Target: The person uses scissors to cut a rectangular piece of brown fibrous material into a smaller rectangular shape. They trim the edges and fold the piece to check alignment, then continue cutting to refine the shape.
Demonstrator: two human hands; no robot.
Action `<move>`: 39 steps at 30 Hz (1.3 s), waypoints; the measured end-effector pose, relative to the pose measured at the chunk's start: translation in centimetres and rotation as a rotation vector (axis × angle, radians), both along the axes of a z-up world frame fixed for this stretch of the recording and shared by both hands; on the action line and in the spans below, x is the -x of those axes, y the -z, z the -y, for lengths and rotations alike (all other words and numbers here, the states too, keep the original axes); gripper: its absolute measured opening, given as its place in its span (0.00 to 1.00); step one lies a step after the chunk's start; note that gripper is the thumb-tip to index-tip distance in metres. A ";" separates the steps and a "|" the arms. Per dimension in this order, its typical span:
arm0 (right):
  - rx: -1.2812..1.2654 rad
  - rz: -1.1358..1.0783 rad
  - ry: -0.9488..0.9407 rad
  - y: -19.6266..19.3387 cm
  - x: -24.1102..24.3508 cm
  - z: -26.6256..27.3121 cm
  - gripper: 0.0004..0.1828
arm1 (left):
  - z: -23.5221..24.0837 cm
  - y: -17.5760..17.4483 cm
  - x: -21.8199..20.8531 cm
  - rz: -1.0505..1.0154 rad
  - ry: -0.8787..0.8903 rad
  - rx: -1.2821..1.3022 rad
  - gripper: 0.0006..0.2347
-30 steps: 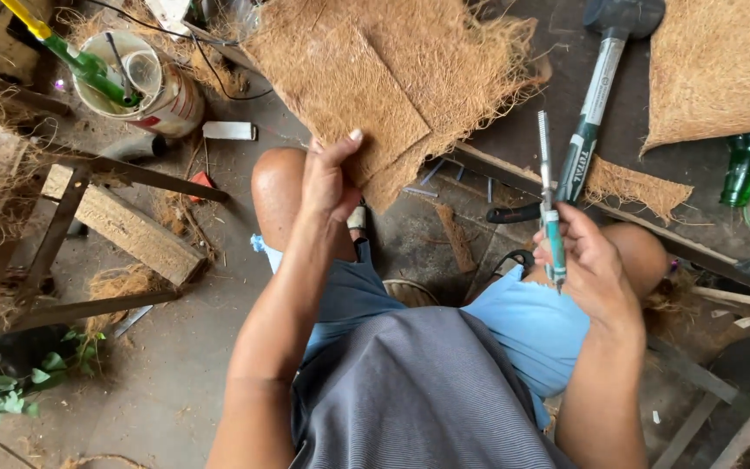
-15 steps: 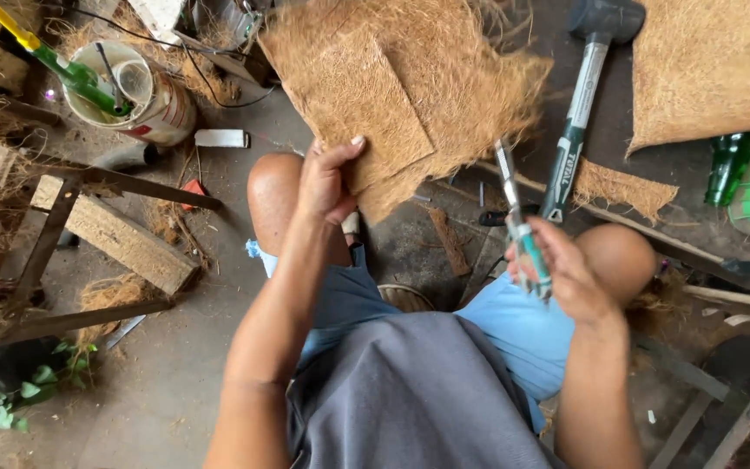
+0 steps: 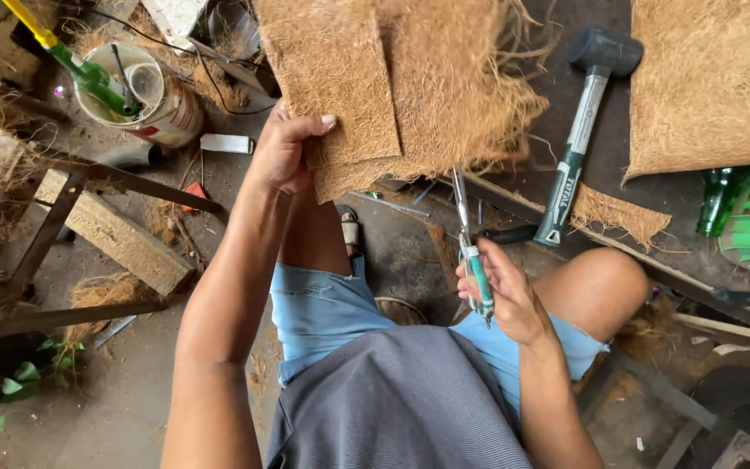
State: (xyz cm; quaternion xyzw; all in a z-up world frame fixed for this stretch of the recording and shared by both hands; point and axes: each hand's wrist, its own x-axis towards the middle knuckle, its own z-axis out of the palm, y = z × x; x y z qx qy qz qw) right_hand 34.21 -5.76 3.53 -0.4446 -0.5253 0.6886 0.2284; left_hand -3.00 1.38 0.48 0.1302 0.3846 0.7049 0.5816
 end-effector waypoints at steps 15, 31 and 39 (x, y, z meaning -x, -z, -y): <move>-0.097 -0.050 0.031 0.0 2.4 -1.0 0.32 | 0.6 -5.7 -1.6 -0.129 0.005 -0.077 0.15; -0.092 -0.060 -0.004 1.5 2.4 -0.8 0.33 | 0.3 -4.7 -1.7 -0.094 -0.035 -0.074 0.14; -0.083 -0.046 -0.008 1.8 2.6 -1.1 0.33 | 0.3 -4.7 -1.8 -0.103 -0.016 -0.072 0.14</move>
